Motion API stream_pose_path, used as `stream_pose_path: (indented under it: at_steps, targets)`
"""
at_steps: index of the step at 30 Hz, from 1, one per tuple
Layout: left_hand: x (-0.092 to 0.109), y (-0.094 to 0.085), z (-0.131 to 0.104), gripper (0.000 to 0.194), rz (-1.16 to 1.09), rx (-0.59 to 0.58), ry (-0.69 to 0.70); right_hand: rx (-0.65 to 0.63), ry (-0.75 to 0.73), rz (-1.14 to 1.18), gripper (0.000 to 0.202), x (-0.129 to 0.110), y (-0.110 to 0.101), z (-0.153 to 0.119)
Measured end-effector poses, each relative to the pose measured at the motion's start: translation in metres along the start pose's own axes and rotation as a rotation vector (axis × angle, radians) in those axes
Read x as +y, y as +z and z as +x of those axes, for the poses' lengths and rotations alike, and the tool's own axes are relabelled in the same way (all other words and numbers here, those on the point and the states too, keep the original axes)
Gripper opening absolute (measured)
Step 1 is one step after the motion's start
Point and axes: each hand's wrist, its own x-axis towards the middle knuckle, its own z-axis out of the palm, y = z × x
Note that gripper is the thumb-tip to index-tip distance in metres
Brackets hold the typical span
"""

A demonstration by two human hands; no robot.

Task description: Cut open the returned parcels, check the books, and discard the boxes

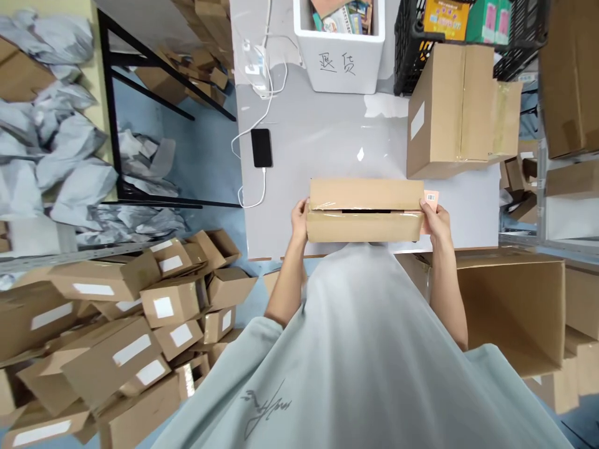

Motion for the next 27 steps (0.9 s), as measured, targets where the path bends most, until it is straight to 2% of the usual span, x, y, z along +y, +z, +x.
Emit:
stream_pose_path:
  at_steps: [2, 4, 8, 12, 13, 15, 17, 19, 24, 27]
  targets:
    - [0.007, -0.015, -0.008, 0.039, 0.012, 0.063, 0.011, -0.024, -0.033, 0.032, 0.053, -0.002, 0.0, 0.001]
    - [0.019, -0.026, -0.022, 0.047, 0.077, 0.076, 0.074, -0.022, -0.071, 0.031, 0.057, -0.004, -0.002, 0.002]
    - [0.048, -0.029, -0.054, 0.053, 0.375, -0.031, 0.272, -0.123, -0.16, -0.024, 0.058, -0.007, -0.015, 0.002]
    - [0.069, -0.029, -0.075, 0.065, 0.643, -0.111, 0.441, -0.192, -0.223, -0.032, 0.048, -0.009, -0.026, 0.005]
    - [0.072, -0.032, -0.079, 0.065, 0.694, -0.131, 0.485, -0.187, -0.221, -0.022, 0.046, -0.009, -0.028, 0.007]
    - [0.078, -0.042, -0.089, 0.05, 0.796, -0.164, 0.575, -0.167, -0.215, -0.005, 0.041, -0.01, -0.03, 0.009]
    - [0.081, -0.053, -0.1, 0.028, 0.905, -0.17, 0.649, -0.151, -0.21, 0.015, 0.037, -0.013, -0.031, 0.01]
    - [0.08, -0.062, -0.112, 0.015, 0.999, -0.173, 0.714, -0.153, -0.198, 0.05, 0.036, -0.017, -0.031, 0.008]
    - [0.062, -0.061, -0.138, 0.027, 1.046, -0.224, 0.893, -0.21, -0.162, 0.108, 0.046, -0.036, -0.022, -0.002]
    - [0.052, -0.055, -0.146, 0.029, 1.018, -0.22, 0.913, -0.317, -0.109, 0.176, 0.049, -0.046, -0.013, -0.013]
